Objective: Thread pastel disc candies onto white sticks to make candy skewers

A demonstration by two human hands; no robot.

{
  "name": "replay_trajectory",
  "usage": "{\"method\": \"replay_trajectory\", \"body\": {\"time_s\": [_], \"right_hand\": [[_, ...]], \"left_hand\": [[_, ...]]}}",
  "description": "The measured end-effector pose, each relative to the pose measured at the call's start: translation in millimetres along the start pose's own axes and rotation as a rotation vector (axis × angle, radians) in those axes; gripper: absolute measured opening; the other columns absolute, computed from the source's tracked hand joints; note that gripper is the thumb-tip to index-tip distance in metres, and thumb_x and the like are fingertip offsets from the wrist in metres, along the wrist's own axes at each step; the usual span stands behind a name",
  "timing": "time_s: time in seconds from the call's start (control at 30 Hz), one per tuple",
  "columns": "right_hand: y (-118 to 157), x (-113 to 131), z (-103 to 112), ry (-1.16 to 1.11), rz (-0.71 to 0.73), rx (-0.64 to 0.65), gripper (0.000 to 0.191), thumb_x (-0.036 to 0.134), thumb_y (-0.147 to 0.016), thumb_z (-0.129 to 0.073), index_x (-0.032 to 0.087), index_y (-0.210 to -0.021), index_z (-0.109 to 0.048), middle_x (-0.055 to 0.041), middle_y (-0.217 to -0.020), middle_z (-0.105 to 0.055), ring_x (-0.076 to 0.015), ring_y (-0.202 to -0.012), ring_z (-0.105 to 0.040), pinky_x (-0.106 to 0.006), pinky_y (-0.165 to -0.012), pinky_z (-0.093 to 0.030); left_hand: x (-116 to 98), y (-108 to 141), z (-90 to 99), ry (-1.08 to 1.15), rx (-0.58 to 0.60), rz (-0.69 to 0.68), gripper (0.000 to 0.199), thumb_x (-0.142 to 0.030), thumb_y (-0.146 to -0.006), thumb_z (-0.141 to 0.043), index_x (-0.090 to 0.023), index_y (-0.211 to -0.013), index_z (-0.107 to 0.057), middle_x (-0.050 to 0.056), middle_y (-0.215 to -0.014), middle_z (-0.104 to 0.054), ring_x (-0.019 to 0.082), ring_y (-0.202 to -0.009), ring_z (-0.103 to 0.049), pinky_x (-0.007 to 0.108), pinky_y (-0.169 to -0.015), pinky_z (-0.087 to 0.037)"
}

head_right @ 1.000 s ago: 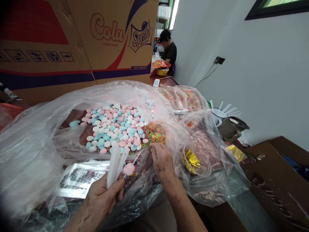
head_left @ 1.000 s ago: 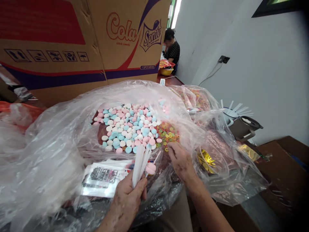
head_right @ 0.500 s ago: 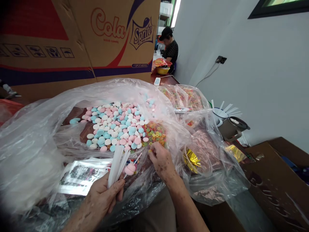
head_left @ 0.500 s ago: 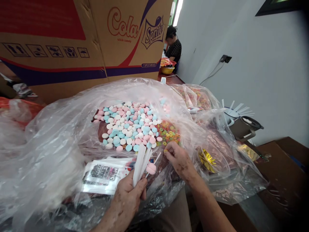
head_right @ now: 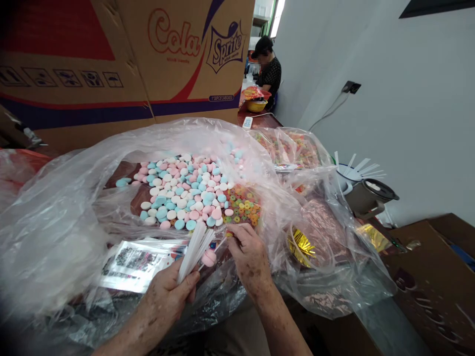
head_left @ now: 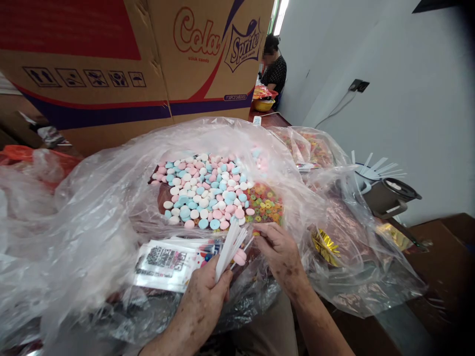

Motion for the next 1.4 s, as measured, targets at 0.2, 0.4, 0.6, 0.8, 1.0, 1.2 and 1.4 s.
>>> {"method": "replay_trajectory", "body": {"time_s": [0.2,0.4,0.6,0.8,1.0,1.2,1.4], "right_hand": [[5.4,3.3,-3.1,0.008,0.029,-0.022,0.024,0.02,-0.091,-0.054,0.024,-0.106,-0.072,-0.005,-0.1,-0.07,-0.0201,-0.094,-0.067,-0.031,-0.084,-0.053],[21.4,12.9,-13.0,-0.253,-0.005,-0.034,0.027,0.019,-0.091,-0.057,0.028,-0.107,-0.076,-0.0044,-0.119,-0.07,-0.0199,-0.11,-0.066,-0.031,-0.096,-0.053],[40.0,32.2,-21.5,-0.532,-0.114,0.055,0.027,0.022,-0.094,-0.056,0.032,-0.11,-0.076,-0.0001,-0.112,-0.075,-0.0187,-0.106,-0.069,-0.03,-0.093,-0.055],[19.1,22.6,-7.2,-0.48,-0.155,0.135,0.027,0.03,-0.095,-0.056,0.027,-0.116,-0.072,-0.0023,-0.107,-0.075,-0.0197,-0.093,-0.071,-0.031,-0.084,-0.057],[-37.4,8.0,-12.7,0.188,0.093,0.036,0.027,0.023,-0.096,-0.049,0.021,-0.117,-0.067,-0.0084,-0.109,-0.069,-0.0221,-0.099,-0.065,-0.033,-0.089,-0.051],[-52.0,4.5,-30.5,0.454,0.194,0.156,0.02,0.017,-0.097,-0.046,0.02,-0.1,-0.065,-0.0078,-0.096,-0.065,-0.0215,-0.089,-0.062,-0.029,-0.076,-0.049],[-36.1,-5.7,-23.2,0.514,0.309,0.183,0.023,0.001,-0.08,-0.047,0.021,-0.086,-0.059,-0.0078,-0.092,-0.065,-0.0237,-0.092,-0.059,-0.031,-0.079,-0.049]], "left_hand": [[4.6,-2.0,-1.0,0.031,-0.002,0.018,0.02,-0.034,-0.083,-0.057,-0.02,-0.089,-0.07,-0.006,-0.045,-0.053,0.012,-0.031,-0.036,0.023,-0.034,-0.024],[7.2,-2.9,-3.7,0.105,-0.022,0.019,0.022,-0.04,-0.083,-0.058,-0.02,-0.086,-0.066,-0.005,-0.047,-0.056,0.011,-0.03,-0.037,0.023,-0.034,-0.025],[6.6,-0.4,-5.4,0.131,-0.076,0.039,0.03,-0.048,-0.082,-0.059,-0.019,-0.082,-0.063,-0.004,-0.049,-0.057,0.011,-0.031,-0.039,0.023,-0.033,-0.024],[-1.7,3.9,1.4,0.257,-0.145,0.105,0.042,-0.059,-0.074,-0.067,-0.018,-0.077,-0.06,-0.004,-0.049,-0.056,0.008,-0.032,-0.038,0.02,-0.034,-0.023],[0.6,6.3,11.2,0.297,-0.162,0.114,0.044,-0.061,-0.07,-0.069,-0.017,-0.072,-0.059,-0.003,-0.048,-0.058,0.006,-0.03,-0.038,0.018,-0.033,-0.023],[12.2,4.8,10.7,0.314,-0.155,0.134,0.04,-0.056,-0.07,-0.068,-0.018,-0.073,-0.058,-0.005,-0.046,-0.055,0.006,-0.029,-0.037,0.017,-0.032,-0.022],[7.7,3.3,12.8,0.336,-0.137,0.137,0.04,-0.057,-0.071,-0.065,-0.018,-0.074,-0.057,-0.005,-0.048,-0.057,0.005,-0.027,-0.035,0.017,-0.031,-0.02]]}}
Point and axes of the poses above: each hand's wrist, its own y-axis away from the middle knuckle, its own z-axis out of the back of the hand, x = y × z, the point moved 1 cm from there along -y, towards the middle knuckle
